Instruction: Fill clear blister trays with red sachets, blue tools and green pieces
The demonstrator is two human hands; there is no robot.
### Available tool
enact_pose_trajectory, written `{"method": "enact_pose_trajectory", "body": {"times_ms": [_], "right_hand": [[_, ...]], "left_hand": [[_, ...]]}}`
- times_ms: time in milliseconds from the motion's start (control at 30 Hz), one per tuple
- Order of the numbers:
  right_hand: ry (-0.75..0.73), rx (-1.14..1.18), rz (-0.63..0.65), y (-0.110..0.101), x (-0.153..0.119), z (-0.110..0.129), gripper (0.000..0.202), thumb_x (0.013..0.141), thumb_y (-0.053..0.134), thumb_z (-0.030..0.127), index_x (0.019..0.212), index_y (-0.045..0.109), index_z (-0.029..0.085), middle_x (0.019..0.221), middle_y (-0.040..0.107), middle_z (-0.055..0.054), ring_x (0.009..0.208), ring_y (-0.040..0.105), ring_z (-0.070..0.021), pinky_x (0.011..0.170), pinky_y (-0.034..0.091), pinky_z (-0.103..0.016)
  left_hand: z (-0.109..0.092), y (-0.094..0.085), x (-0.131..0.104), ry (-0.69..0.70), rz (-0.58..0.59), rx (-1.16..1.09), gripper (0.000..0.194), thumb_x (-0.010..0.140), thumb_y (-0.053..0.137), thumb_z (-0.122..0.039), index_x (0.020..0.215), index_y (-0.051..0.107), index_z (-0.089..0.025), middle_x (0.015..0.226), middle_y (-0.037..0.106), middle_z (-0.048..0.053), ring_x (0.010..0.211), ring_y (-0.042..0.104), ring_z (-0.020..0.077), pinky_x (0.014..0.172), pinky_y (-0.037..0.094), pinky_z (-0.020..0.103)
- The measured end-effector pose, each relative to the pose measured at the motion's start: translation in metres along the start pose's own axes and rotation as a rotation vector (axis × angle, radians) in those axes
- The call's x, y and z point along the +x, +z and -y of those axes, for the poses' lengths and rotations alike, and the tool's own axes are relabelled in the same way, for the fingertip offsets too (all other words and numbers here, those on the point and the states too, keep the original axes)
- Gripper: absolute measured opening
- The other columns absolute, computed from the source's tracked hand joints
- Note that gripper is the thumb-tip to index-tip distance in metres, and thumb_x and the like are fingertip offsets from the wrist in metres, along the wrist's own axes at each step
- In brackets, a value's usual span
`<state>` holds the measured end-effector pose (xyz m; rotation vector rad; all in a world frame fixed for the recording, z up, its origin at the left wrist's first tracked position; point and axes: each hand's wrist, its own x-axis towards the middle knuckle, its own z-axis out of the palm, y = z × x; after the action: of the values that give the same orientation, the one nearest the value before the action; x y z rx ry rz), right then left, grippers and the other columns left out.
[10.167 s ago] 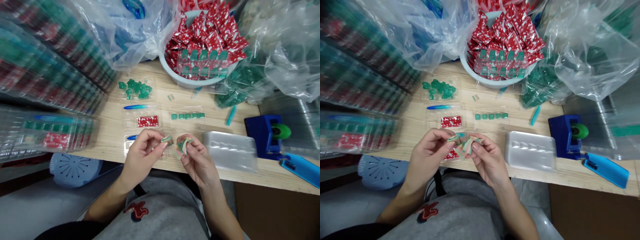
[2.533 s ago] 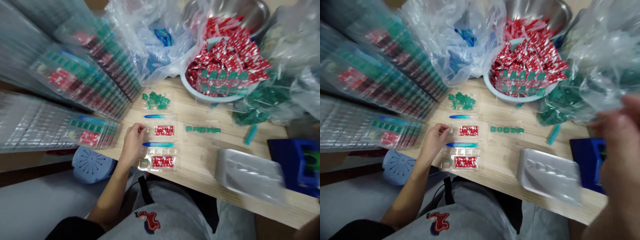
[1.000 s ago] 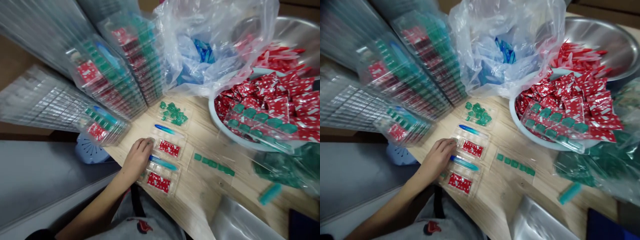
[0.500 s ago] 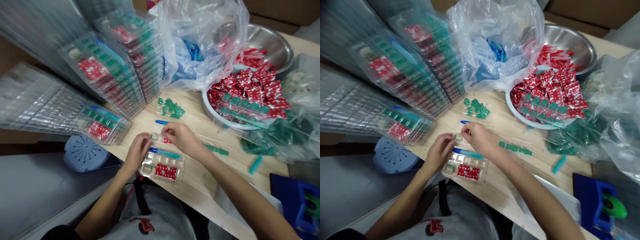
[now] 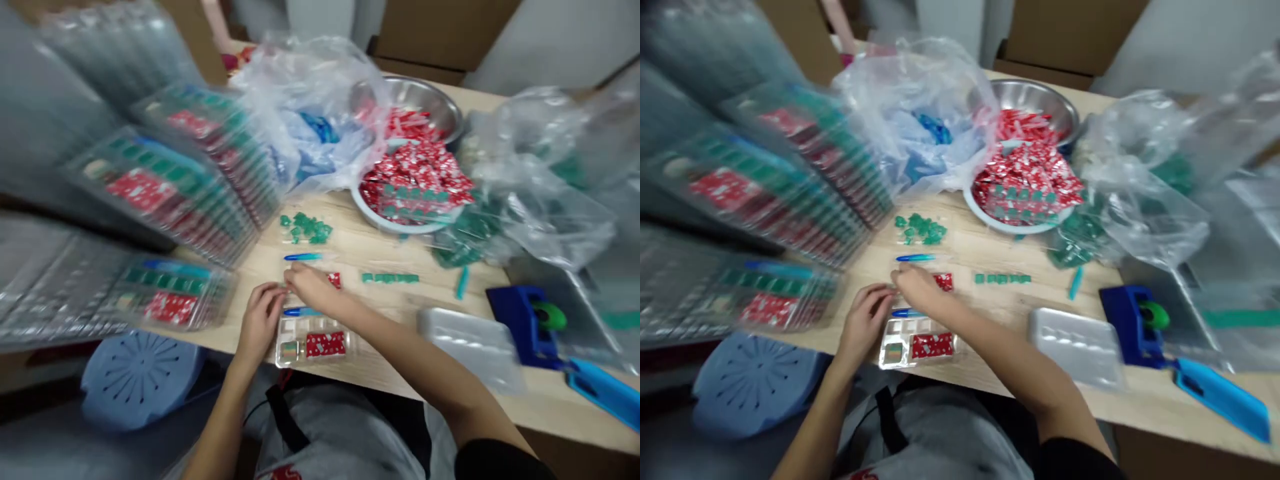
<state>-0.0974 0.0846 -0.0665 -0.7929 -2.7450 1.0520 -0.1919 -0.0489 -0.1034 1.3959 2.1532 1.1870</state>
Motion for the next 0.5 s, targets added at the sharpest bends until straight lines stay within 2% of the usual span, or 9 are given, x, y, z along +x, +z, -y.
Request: {"method": "enact_pose_trajectory", "body": {"times_ms": [100, 200, 233, 300, 367, 433, 500], "right_hand": [[0.024, -0.034, -0.125, 0.003, -0.008, 0.005, 0.015, 0.078, 0.069, 0.008, 0.068, 0.066, 0.019, 0.08, 0.066, -0.002, 0.07, 0.059, -0.0127, 0.063, 0.045, -0.024], [-0.05, -0.067, -0.335, -0.002, -0.027, 0.008, 0.007, 0.077, 0.073, 0.016, 0.074, 0.069, 0.02, 0.08, 0.068, -0.001, 0.072, 0.063, -0.0138, 0.065, 0.05, -0.024], [-0.079, -0.073, -0.416, -0.006, -0.039, 0.008, 0.003, 0.08, 0.072, 0.019, 0.08, 0.07, 0.02, 0.082, 0.069, -0.001, 0.075, 0.065, -0.0143, 0.067, 0.052, -0.024], [-0.099, -0.069, -0.567, -0.017, -0.072, 0.005, 0.009, 0.087, 0.065, 0.025, 0.092, 0.07, 0.019, 0.086, 0.07, -0.002, 0.081, 0.067, -0.0145, 0.073, 0.055, -0.024], [-0.071, -0.075, -0.719, -0.032, -0.118, -0.002, 0.017, 0.094, 0.056, 0.027, 0.101, 0.068, 0.018, 0.089, 0.071, -0.004, 0.083, 0.068, -0.0142, 0.075, 0.056, -0.024], [0.021, -0.108, -0.901, -0.047, -0.172, -0.009, 0.018, 0.096, 0.052, 0.025, 0.102, 0.067, 0.017, 0.09, 0.07, -0.006, 0.083, 0.067, -0.0163, 0.073, 0.056, -0.028], [0.155, -0.156, -1.061, -0.055, -0.23, -0.013, 0.018, 0.095, 0.051, 0.019, 0.106, 0.066, 0.019, 0.094, 0.069, -0.008, 0.087, 0.066, -0.0189, 0.075, 0.055, -0.033]], "left_hand": [[0.002, -0.006, 0.003, 0.03, 0.038, 0.02, 0.019, 0.092, 0.052, -0.034, 0.092, 0.066, -0.022, 0.105, 0.063, 0.007, 0.103, 0.063, 0.0244, 0.096, 0.052, 0.044], [-0.001, -0.014, 0.008, 0.048, 0.031, 0.023, 0.018, 0.091, 0.053, -0.037, 0.093, 0.064, -0.023, 0.102, 0.064, 0.006, 0.102, 0.062, 0.0255, 0.096, 0.051, 0.048], [-0.005, -0.016, 0.009, 0.049, 0.013, 0.016, 0.019, 0.092, 0.052, -0.038, 0.094, 0.063, -0.023, 0.102, 0.064, 0.006, 0.102, 0.061, 0.0258, 0.096, 0.051, 0.049], [-0.02, -0.017, 0.008, 0.054, -0.023, -0.014, 0.02, 0.094, 0.048, -0.039, 0.096, 0.06, -0.022, 0.104, 0.063, 0.007, 0.102, 0.061, 0.0253, 0.094, 0.052, 0.05], [-0.046, -0.009, 0.003, 0.083, -0.017, -0.068, 0.025, 0.098, 0.039, -0.038, 0.09, 0.057, -0.023, 0.097, 0.064, 0.007, 0.093, 0.062, 0.0222, 0.086, 0.055, 0.044], [-0.083, 0.012, -0.01, 0.121, 0.113, -0.19, 0.033, 0.1, 0.031, -0.038, 0.079, 0.053, -0.024, 0.081, 0.06, 0.004, 0.078, 0.06, 0.0182, 0.074, 0.056, 0.037], [-0.127, 0.047, -0.032, 0.084, 0.508, -0.513, 0.036, 0.097, 0.031, -0.043, 0.073, 0.049, -0.024, 0.073, 0.054, 0.004, 0.072, 0.054, 0.0177, 0.069, 0.053, 0.035]]}}
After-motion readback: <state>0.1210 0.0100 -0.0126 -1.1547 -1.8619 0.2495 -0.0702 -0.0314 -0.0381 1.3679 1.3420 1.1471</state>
